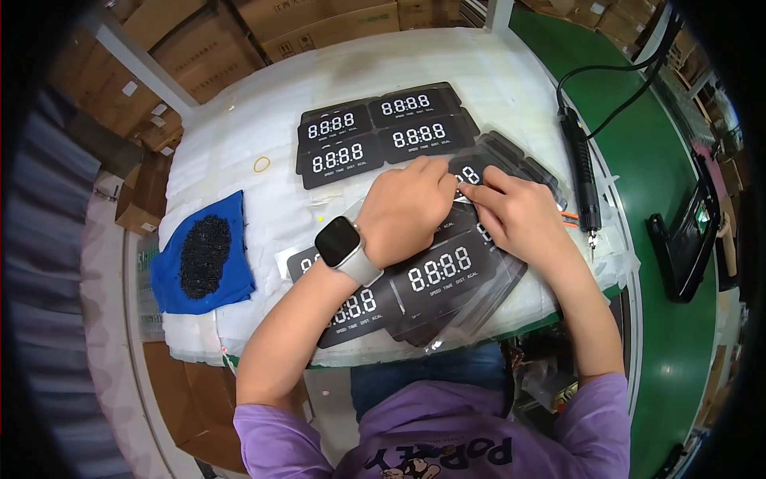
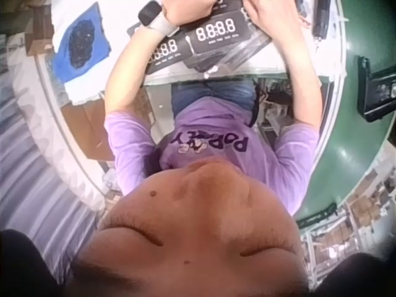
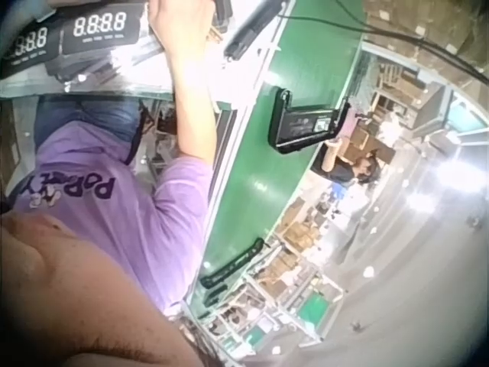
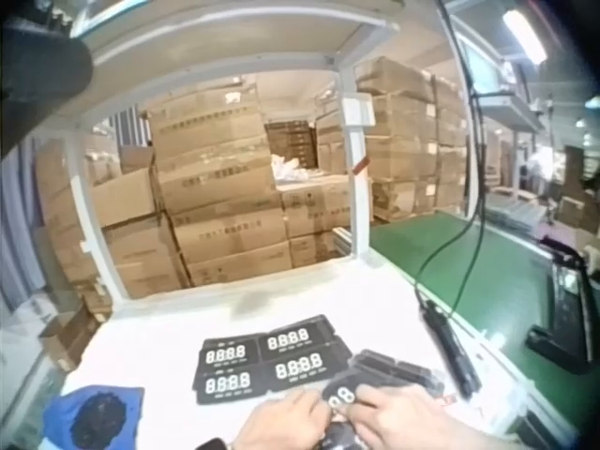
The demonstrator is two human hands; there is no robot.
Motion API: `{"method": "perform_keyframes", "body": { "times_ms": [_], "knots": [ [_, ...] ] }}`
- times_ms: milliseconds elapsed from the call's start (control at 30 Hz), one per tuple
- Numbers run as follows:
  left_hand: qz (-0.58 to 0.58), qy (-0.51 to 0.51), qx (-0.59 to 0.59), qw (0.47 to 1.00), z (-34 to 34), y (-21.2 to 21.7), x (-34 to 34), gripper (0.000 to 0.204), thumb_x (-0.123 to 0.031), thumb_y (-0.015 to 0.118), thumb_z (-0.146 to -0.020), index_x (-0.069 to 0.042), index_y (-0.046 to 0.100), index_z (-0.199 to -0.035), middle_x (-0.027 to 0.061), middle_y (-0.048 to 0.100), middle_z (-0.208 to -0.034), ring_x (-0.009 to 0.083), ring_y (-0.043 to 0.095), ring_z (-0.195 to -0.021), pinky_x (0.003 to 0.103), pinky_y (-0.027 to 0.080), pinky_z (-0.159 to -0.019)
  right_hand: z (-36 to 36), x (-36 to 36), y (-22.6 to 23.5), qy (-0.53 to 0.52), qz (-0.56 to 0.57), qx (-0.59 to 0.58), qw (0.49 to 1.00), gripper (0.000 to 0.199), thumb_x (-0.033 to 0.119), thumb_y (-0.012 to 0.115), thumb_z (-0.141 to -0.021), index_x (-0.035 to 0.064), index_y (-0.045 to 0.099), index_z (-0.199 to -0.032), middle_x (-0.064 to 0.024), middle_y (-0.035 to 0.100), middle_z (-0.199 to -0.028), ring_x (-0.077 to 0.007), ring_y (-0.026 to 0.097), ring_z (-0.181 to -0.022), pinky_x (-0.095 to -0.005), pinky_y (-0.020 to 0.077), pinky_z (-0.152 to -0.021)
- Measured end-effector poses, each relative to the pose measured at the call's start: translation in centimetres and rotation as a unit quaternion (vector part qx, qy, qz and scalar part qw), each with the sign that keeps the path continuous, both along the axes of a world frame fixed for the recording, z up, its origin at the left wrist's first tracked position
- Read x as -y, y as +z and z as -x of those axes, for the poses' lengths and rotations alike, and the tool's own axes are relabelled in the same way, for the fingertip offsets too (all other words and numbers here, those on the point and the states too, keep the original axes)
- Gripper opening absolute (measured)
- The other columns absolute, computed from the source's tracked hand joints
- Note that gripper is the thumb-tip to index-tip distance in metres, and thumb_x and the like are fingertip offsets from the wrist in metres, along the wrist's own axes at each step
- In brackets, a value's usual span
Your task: Assembling small electronic components into digital clock display panels at a factory workstation.
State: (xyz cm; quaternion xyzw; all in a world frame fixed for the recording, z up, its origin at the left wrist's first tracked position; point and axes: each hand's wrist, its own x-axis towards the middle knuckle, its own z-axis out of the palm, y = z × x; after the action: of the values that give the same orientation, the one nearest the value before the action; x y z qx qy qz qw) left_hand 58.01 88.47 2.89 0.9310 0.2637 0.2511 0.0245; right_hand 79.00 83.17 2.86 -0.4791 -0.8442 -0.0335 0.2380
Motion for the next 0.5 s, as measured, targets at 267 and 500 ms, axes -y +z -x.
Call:
{"method": "perform_keyframes", "body": {
  "times_ms": [267,500],
  "knots": [
    [0.136,-0.064,-0.008,0.989,5.3,3.7,2.3,0.016,-0.003,0.068,-0.081,-0.005,0.056,-0.091,0.0097,0.060,-0.084,0.0327,0.062,-0.082,0.040,0.049,-0.068,-0.3,-0.1,-0.1,-0.014,0.024,-0.001,1.000,0.023,0.011,0.068,-0.081,0.0060,0.076,-0.103,-0.0057,0.062,-0.088,-0.0281,0.068,-0.073,-0.0412,0.0540,-0.064],
    [0.168,-0.038,0.148,0.974,7.8,1.8,3.5,0.015,0.007,0.062,-0.083,-0.003,0.067,-0.093,0.0104,0.061,-0.086,0.0269,0.061,-0.078,0.035,0.048,-0.068,-2.4,-1.9,0.0,-0.104,0.203,-0.246,0.942,0.041,0.034,0.057,-0.101,-0.0035,0.073,-0.106,-0.0072,0.068,-0.088,-0.0155,0.061,-0.070,-0.0328,0.0486,-0.065]
  ]
}}
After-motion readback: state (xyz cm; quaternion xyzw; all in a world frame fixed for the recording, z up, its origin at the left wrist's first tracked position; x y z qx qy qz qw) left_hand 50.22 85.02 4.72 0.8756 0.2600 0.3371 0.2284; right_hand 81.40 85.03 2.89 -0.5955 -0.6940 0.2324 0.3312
